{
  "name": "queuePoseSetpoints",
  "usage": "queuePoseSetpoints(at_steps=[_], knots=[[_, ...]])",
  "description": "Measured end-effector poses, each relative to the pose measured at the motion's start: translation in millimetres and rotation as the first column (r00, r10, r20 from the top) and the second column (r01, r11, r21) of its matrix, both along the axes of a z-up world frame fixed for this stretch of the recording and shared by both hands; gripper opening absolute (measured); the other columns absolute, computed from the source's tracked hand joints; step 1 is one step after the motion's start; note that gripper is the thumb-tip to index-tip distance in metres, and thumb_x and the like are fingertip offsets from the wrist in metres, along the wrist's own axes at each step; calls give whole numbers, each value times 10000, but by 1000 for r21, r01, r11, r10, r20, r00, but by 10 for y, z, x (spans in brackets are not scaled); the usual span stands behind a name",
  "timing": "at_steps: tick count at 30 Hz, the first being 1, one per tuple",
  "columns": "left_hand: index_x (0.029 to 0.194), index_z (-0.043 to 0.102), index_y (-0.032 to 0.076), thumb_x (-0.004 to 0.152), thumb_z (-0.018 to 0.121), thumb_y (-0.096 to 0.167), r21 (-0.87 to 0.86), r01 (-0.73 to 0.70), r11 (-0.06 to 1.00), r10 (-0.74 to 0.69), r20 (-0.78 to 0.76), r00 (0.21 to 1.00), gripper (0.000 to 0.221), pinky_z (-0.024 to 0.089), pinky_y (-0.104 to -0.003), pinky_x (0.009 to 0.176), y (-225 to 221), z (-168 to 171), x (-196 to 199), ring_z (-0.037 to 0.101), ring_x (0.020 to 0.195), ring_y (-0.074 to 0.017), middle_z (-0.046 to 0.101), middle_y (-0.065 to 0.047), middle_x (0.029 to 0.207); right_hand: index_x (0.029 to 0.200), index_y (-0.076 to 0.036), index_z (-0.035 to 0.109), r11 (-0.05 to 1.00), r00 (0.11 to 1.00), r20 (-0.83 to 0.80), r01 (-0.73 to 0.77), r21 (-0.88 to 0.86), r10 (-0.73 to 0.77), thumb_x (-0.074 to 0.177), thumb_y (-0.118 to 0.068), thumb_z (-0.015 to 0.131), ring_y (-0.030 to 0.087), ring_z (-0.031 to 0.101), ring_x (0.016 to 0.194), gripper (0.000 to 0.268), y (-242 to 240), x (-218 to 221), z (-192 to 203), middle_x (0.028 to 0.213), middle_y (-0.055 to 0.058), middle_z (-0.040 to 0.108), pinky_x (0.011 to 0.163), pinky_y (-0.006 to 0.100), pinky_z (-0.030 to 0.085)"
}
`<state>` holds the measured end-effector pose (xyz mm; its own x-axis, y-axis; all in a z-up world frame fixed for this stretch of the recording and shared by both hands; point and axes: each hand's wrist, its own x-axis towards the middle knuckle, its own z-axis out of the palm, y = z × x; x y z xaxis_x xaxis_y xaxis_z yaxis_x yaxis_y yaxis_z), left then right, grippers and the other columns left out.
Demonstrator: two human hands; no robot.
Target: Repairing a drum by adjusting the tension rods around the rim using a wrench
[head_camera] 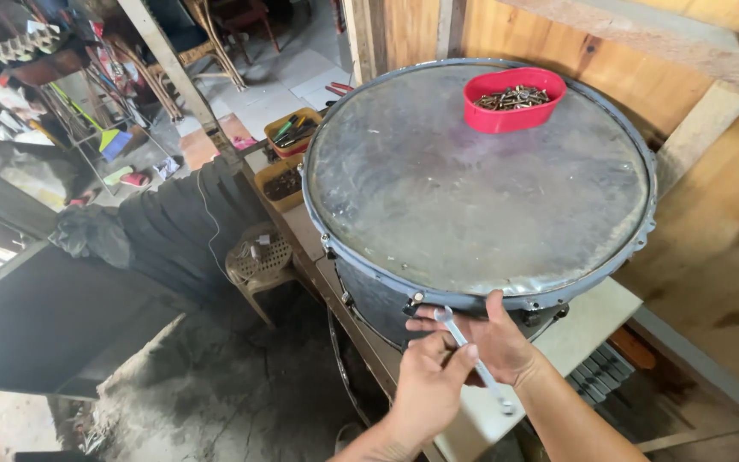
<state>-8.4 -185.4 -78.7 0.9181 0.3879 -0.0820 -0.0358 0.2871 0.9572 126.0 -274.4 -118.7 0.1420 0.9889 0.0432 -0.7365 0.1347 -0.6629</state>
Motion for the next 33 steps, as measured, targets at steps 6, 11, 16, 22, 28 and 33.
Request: queuePoseSetpoints(at_steps=[6, 11, 16, 22, 28, 33], knots=[[1141, 762, 123, 961, 606, 224, 705, 133, 697, 66, -248, 967, 259, 585, -341, 867, 839, 170, -217, 766, 964, -228, 803, -62, 1111, 1420, -108, 507, 965, 990, 9, 142, -220, -143, 713, -929, 212, 271, 563, 1316, 1123, 104, -189, -40, 1422, 112, 575, 1034, 534, 503], [1044, 778, 187, 952, 591, 320, 813, 287, 506, 38, -354, 934, 247, 536, -394, 827, 1315, 426, -151, 732, 906, -298, 794, -72, 967, 1503, -29, 492, 830, 935, 23, 325, -454, -353, 715, -885, 102, 312, 513, 1309, 1227, 228, -422, 266, 1486, 173, 548, 1025, 531, 464], [1103, 798, 248, 942, 573, 399, 759, 519, 394, -45, -548, 835, 315, 539, -355, 874, 1597, 855, 44, 749, 941, -249, 811, -21, 985, 1473, -5, 508, 761, 869, 8, 438, -478, -495, 710, -852, 225, 326, 526, 1316, 1174, 320, -554, 203, 1461, 208, 560, 1002, 520, 471], [1035, 838, 173, 853, 726, 436, 783, 572, 244, -84, -571, 817, 339, 539, -443, 1027, 1780, 1177, 261, 703, 1136, -387, 796, -151, 1054, 1522, -10, 428, 762, 830, 62, 536, -363, -554, 748, -956, 265, 391, 424, 1459, 1233, 364, -636, -121, 1535, 224, 488, 1149, 638, 322], [950, 830, 182, 767, 798, 416, 790, 524, 318, -58, -536, 843, 299, 567, -441, 957, 1853, 1120, 377, 713, 1094, -362, 793, -117, 956, 1529, 12, 419, 749, 823, 102, 554, -363, -559, 765, -944, 291, 424, 418, 1462, 1231, 374, -649, -78, 1538, 258, 485, 1143, 656, 318], [955, 843, 188, 848, 769, 426, 743, 526, 413, -42, -562, 826, 271, 567, -409, 951, 1746, 1166, 181, 734, 1048, -334, 796, -114, 927, 1514, -8, 440, 796, 865, 101, 493, -350, -492, 784, -919, 286, 395, 479, 1388, 1177, 331, -555, -68, 1509, 213, 513, 1114, 616, 369]])
